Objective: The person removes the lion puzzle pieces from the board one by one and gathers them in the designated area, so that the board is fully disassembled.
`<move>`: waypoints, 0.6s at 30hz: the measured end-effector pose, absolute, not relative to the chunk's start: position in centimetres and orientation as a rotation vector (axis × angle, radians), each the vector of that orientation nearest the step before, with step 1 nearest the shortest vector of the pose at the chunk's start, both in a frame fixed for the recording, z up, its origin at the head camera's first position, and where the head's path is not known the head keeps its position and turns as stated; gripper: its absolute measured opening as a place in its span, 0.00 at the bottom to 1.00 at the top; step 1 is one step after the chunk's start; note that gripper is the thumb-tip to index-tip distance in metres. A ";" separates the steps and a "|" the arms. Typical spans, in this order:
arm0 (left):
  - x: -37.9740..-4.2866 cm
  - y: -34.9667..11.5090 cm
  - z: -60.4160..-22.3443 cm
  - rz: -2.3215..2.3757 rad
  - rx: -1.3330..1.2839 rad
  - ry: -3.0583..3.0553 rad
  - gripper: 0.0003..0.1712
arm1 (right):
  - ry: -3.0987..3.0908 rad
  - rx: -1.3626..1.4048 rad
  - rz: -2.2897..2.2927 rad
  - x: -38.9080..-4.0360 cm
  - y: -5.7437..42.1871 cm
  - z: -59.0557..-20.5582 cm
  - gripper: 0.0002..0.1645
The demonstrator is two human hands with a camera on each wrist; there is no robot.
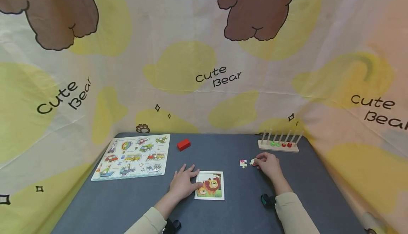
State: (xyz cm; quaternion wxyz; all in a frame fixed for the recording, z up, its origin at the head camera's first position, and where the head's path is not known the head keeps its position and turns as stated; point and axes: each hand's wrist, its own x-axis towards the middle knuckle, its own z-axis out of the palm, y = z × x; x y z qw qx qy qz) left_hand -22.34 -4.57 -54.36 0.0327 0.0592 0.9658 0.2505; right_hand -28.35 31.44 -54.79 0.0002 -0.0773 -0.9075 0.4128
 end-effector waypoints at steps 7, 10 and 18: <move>-22.3 -4.6 -54.4 0.785 0.191 2.978 0.35 | -2.866 -0.202 1.073 -28.1 31.3 -54.4 0.13; -22.3 -4.6 -54.3 0.778 0.194 2.982 0.35 | -2.865 -0.171 0.993 -28.0 31.2 -54.4 0.11; -22.2 -4.6 -54.3 0.762 0.185 2.976 0.35 | -2.859 -0.142 0.951 -27.7 31.2 -54.6 0.10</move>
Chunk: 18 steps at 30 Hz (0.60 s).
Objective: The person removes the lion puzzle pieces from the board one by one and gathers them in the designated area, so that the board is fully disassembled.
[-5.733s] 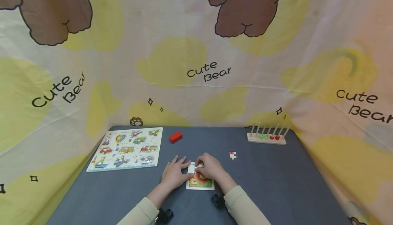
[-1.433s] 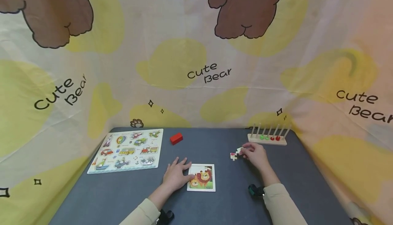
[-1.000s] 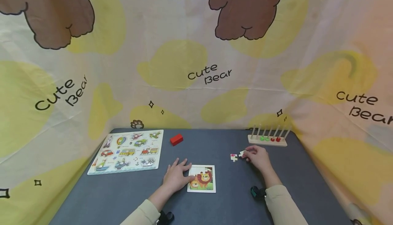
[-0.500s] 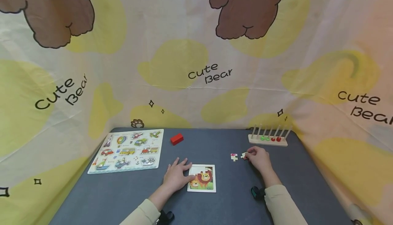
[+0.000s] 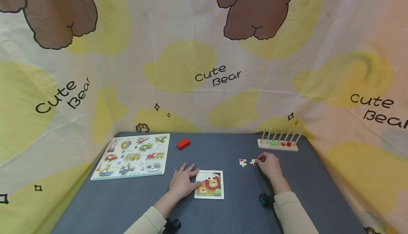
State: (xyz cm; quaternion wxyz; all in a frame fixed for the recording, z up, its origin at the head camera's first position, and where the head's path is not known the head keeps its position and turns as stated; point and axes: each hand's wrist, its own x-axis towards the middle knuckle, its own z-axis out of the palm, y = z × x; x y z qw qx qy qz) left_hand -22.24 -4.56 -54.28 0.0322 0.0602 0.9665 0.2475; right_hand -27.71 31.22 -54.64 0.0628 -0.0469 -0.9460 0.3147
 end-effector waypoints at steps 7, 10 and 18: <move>-22.3 -4.8 -54.3 0.767 0.195 2.976 0.35 | -2.853 -0.156 0.966 -27.9 30.9 -54.4 0.10; -22.2 -4.9 -54.3 0.769 0.196 2.986 0.35 | -2.842 -0.136 0.994 -28.0 30.6 -54.1 0.11; -22.2 -4.7 -54.2 0.787 0.215 2.968 0.35 | -2.796 -0.089 1.051 -27.5 29.5 -52.5 0.13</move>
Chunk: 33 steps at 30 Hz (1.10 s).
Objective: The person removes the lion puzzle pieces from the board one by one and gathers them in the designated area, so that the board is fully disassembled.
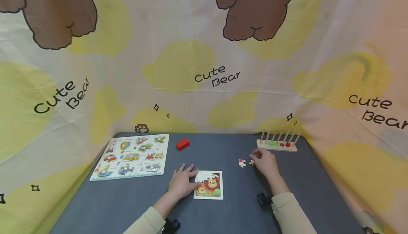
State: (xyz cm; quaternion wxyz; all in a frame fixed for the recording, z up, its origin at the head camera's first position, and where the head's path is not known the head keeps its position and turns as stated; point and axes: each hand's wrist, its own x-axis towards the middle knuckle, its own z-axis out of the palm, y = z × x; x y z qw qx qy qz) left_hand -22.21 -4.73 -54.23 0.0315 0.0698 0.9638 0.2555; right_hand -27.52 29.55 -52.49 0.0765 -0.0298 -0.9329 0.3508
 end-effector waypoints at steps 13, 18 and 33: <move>-22.3 -4.4 -54.5 0.780 0.223 2.986 0.35 | -2.735 0.046 1.146 -26.6 27.5 -50.8 0.11; -22.4 -4.4 -54.4 0.788 0.222 2.986 0.35 | -2.710 0.065 1.148 -26.3 26.2 -50.2 0.10; -22.3 -4.6 -54.4 0.761 0.192 2.976 0.36 | -2.706 0.115 1.229 -26.2 23.1 -50.3 0.11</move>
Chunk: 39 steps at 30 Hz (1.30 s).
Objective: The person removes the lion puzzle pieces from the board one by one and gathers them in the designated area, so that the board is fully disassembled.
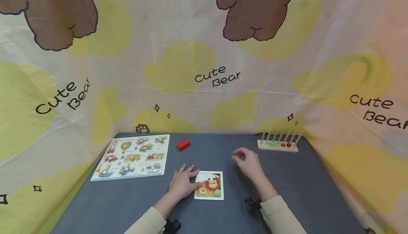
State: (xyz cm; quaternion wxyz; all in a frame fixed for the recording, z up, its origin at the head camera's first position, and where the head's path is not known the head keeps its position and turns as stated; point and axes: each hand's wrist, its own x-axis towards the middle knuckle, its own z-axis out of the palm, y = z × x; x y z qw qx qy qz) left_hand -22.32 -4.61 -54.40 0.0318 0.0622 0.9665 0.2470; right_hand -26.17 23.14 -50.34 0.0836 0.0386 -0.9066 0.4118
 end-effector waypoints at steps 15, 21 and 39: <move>-22.2 -4.9 -54.6 0.792 0.217 2.971 0.35 | -2.670 0.155 1.288 -26.0 21.2 -50.1 0.13; -22.2 -4.8 -54.6 0.789 0.229 2.989 0.35 | -2.667 0.180 1.321 -25.9 20.2 -50.4 0.12; -22.3 -4.8 -54.5 0.769 0.229 2.992 0.35 | -2.775 0.297 1.378 -25.5 17.5 -52.9 0.12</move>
